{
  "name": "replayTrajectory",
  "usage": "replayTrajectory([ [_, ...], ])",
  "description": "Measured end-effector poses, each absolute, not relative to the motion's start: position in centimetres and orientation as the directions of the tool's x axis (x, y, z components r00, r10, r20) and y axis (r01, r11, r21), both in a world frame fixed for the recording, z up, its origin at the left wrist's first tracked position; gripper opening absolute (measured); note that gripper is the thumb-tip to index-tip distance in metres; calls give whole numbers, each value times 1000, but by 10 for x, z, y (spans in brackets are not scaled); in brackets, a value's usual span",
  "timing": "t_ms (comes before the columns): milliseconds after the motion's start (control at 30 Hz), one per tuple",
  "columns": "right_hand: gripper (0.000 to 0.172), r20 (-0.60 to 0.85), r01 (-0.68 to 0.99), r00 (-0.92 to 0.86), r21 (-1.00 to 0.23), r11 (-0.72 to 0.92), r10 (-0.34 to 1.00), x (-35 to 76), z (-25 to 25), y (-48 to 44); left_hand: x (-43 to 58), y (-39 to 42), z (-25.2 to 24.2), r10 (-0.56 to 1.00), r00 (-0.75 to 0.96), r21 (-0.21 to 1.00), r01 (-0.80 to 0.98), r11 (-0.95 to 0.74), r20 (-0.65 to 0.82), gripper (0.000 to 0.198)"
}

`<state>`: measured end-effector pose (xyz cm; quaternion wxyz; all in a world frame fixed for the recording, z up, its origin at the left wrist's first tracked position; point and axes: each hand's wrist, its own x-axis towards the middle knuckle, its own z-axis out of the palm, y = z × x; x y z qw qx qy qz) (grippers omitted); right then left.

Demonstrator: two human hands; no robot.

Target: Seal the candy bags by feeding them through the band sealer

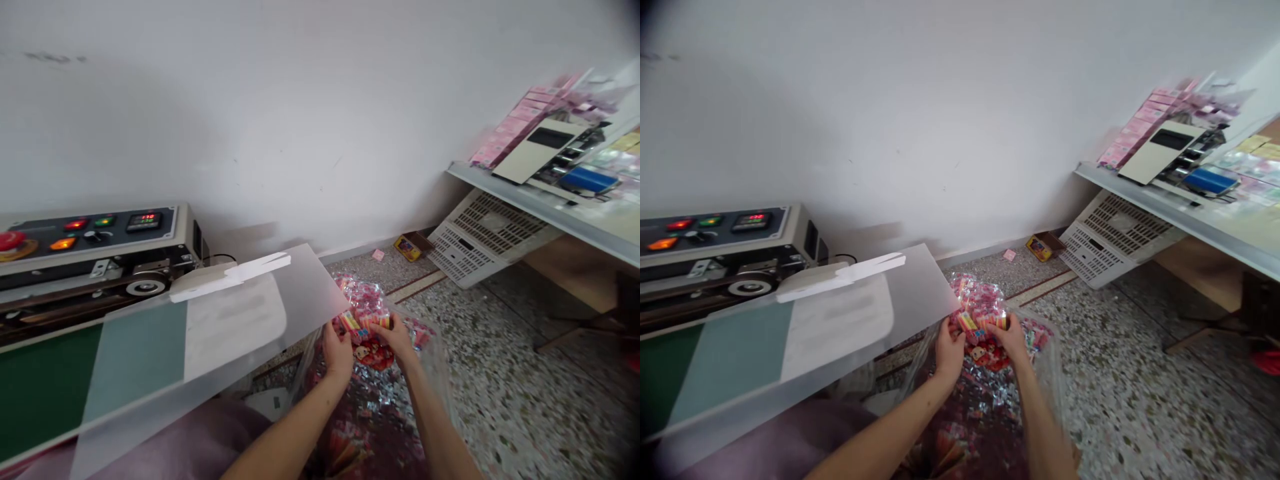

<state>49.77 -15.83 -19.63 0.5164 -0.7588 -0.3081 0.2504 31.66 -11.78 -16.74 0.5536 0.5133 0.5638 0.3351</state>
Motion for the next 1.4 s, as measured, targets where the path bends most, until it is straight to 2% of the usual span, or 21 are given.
replayTrajectory([
  [233,64,-167,16,622,-974,-226,765,490,-188,-156,322,-111,-168,955,247,967,232,107,-165,64],
  [400,58,-234,-58,563,-968,-244,793,485,-176,-156,322,-108,-166,948,291,969,242,59,-130,69],
  [567,58,-217,-70,570,-974,-217,793,471,-167,-158,318,-105,-160,942,317,967,253,29,-111,68],
  [800,76,-171,-4,571,-979,-205,803,464,-163,-158,314,-100,-153,939,310,959,276,64,-152,57],
  [1033,94,10,270,613,-942,-198,790,445,-175,-160,316,-102,-152,945,282,965,245,97,-167,53],
  [1133,99,-9,292,583,-931,-220,813,442,-179,-162,319,-105,-153,946,272,969,214,121,-178,56],
  [1200,102,-26,305,583,-919,-249,812,441,-180,-161,319,-105,-154,944,271,971,198,137,-188,52],
  [1267,98,-34,318,620,-902,-290,784,441,-180,-158,319,-105,-154,938,284,970,190,149,-200,43],
  [1400,76,-21,324,690,-885,-335,724,441,-180,-150,317,-104,-152,916,347,973,183,142,-199,32],
])
